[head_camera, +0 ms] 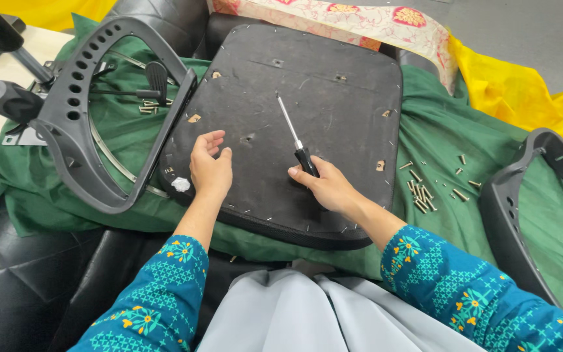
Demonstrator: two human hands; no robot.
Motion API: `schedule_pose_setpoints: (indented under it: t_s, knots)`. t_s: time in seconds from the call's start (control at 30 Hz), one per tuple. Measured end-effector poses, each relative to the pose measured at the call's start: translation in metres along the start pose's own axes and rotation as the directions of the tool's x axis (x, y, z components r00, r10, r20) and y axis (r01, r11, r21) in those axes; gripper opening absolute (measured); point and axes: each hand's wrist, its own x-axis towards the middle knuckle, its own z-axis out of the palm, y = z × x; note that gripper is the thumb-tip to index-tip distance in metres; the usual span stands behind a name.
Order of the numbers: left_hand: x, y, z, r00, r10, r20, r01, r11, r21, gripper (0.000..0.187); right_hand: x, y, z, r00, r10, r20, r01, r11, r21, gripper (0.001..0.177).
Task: The person uses a screwdriver to fasten screws into a black plastic frame component, then removes the screws and sets the frame aside. They repeat the process with a second similar frame, securing and then removing screws from multiple holes.
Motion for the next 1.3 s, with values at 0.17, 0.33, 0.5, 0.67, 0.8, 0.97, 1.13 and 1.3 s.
schedule_pose_setpoints:
  t_s: [0.17, 0.33, 0.5, 0.67, 0.8, 0.97, 1.13, 1.3]
  knots:
    - [0.016, -0.030, -0.035, 0.987, -0.005, -0.163, 0.028, 0.990, 0.137, 0.041, 0.018, 0.010, 0.013, 0.998, -0.053, -0.023, 0.049, 0.988, -0.145, 0.038]
    - [0.037, -0.078, -0.099, 0.827, 0.261, -0.498, 0.033, 0.862, 0.506, 0.061, 0.039, 0.009, 0.012, 0.999, 0.033, -0.043, -0.041, 0.982, -0.183, 0.042]
    - [0.066, -0.119, -0.170, 0.772, -0.306, -0.557, 0.290, 0.950, -0.120, 0.080, 0.049, -0.001, 0.010, 0.992, 0.129, -0.008, -0.125, 0.943, -0.308, 0.043]
    - [0.066, -0.129, -0.206, 0.796, -0.592, 0.126, 0.547, 0.616, -0.567, 0.053, 0.050, -0.002, 0.011, 0.997, 0.078, -0.009, -0.074, 0.900, -0.430, 0.042]
    - [0.057, -0.120, -0.206, 0.822, -0.518, 0.235, 0.541, 0.584, -0.605, 0.056, 0.050, -0.006, 0.011, 0.997, 0.078, -0.004, -0.071, 0.882, -0.465, 0.042]
    - [0.067, -0.090, -0.191, 0.830, -0.515, 0.213, 0.501, 0.520, -0.692, 0.051, 0.045, -0.012, 0.010, 0.990, 0.140, -0.007, -0.131, 0.911, -0.392, 0.040]
    - [0.060, -0.068, -0.176, 0.867, -0.449, 0.217, 0.420, 0.426, -0.801, 0.052, 0.043, -0.011, 0.010, 0.987, 0.157, -0.014, -0.153, 0.930, -0.334, 0.041]
    - [0.046, -0.057, -0.153, 0.921, -0.301, 0.247, 0.337, 0.299, -0.893, 0.047, 0.045, -0.002, 0.004, 0.987, 0.151, 0.055, -0.149, 0.988, -0.030, 0.035]
